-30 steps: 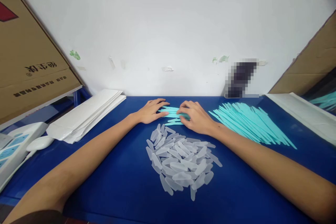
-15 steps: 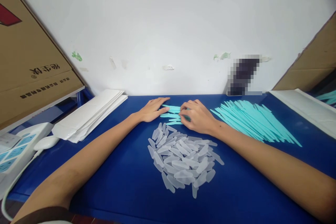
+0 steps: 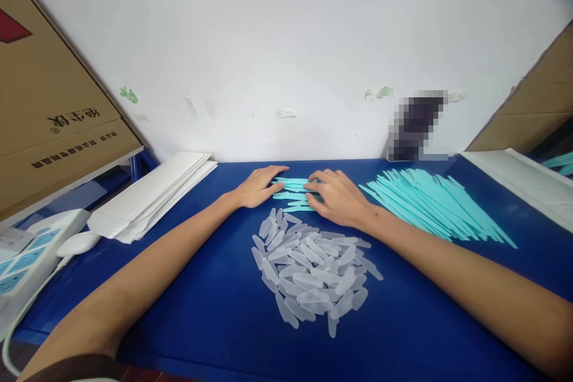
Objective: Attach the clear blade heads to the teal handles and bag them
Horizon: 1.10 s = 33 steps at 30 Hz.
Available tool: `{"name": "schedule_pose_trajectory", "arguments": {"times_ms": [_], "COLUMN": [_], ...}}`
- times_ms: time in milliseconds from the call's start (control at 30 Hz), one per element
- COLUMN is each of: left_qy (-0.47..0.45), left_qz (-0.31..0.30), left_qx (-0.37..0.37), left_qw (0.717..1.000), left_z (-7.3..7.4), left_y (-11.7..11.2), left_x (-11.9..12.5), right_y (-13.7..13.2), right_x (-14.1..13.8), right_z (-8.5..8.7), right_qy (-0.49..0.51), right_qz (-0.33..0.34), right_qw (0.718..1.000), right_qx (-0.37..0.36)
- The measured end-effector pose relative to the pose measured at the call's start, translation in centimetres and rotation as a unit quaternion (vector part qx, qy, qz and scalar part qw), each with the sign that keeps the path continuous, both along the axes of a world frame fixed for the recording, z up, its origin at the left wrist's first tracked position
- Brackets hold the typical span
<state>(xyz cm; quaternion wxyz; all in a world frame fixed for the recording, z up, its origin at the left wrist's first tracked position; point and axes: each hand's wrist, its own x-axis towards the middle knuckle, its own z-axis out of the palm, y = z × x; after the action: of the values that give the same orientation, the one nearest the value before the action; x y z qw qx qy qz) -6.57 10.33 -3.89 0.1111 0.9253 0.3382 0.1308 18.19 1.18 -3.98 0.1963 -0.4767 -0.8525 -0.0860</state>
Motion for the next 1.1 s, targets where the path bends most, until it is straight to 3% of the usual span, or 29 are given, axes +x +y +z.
{"name": "schedule_pose_trajectory", "arguments": {"times_ms": [733,1100], "left_qy": [0.009,-0.018], "left_qz": [0.036,0.032], "left_qx": [-0.047,-0.015], "left_qw": [0.998,0.999], "left_z": [0.30,0.17], "left_y": [0.17,-0.41], "left_x": [0.68,0.60], "right_y": [0.17,0.42], "right_x": [0.15,0.30], "right_z": [-0.21,-0.43], "right_qy": [0.031,0.058], "right_qz": [-0.011,0.022], "right_qw": [0.999,0.998], "right_qx": [0.008,-0.006]}}
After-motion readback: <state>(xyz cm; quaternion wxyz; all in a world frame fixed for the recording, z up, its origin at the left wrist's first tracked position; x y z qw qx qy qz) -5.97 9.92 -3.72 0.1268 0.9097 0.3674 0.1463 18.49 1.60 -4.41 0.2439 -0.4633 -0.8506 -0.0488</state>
